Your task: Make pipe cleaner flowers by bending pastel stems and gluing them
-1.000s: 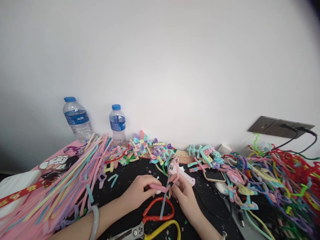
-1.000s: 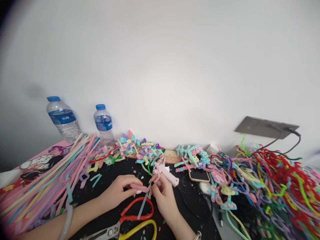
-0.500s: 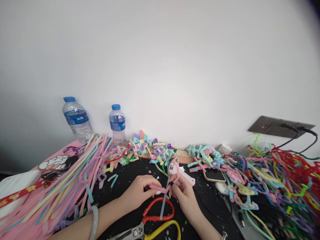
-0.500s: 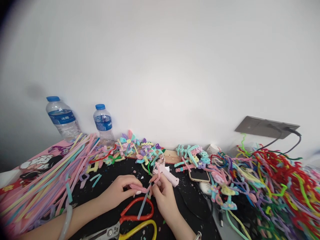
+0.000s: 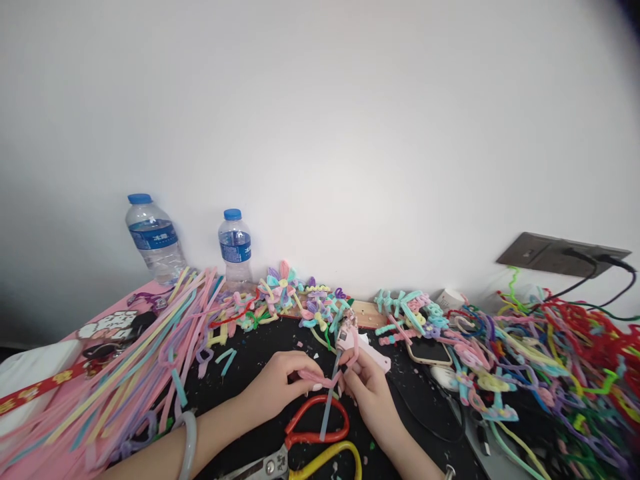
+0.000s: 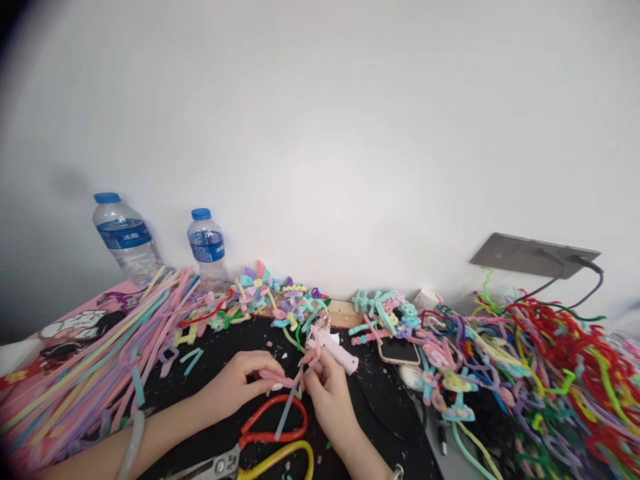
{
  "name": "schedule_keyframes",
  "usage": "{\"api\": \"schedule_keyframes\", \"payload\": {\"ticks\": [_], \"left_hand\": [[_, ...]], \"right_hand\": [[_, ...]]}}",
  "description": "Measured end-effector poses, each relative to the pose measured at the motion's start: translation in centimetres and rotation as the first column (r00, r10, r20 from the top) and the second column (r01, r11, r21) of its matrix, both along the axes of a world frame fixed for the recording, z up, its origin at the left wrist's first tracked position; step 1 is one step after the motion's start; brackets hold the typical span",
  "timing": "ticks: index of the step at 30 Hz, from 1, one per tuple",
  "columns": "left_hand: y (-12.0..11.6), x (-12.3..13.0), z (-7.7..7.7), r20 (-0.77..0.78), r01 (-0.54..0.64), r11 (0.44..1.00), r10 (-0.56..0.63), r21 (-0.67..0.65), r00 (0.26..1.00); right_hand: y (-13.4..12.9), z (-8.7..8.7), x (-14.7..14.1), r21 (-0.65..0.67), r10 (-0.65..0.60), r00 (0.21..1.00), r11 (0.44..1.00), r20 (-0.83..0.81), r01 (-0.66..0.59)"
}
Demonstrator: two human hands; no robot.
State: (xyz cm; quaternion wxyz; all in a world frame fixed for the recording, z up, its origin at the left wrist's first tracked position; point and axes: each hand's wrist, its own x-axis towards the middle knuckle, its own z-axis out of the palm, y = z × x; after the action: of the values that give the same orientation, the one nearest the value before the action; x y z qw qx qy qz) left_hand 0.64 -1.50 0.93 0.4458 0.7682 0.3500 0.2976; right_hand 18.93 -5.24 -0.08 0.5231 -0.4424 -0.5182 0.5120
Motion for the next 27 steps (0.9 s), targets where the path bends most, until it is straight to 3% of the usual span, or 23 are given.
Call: {"api": "schedule_keyframes", "payload": {"ticks": [27], "left_hand": [[0.05, -0.04, 0.1, -0.016, 0.019, 1.0, -0.019, 0.004, 1.0]], "right_hand": [[0.1, -0.37, 0.14, 0.009, -0.009, 1.0, 1.0, 0.027, 0.009]]}}
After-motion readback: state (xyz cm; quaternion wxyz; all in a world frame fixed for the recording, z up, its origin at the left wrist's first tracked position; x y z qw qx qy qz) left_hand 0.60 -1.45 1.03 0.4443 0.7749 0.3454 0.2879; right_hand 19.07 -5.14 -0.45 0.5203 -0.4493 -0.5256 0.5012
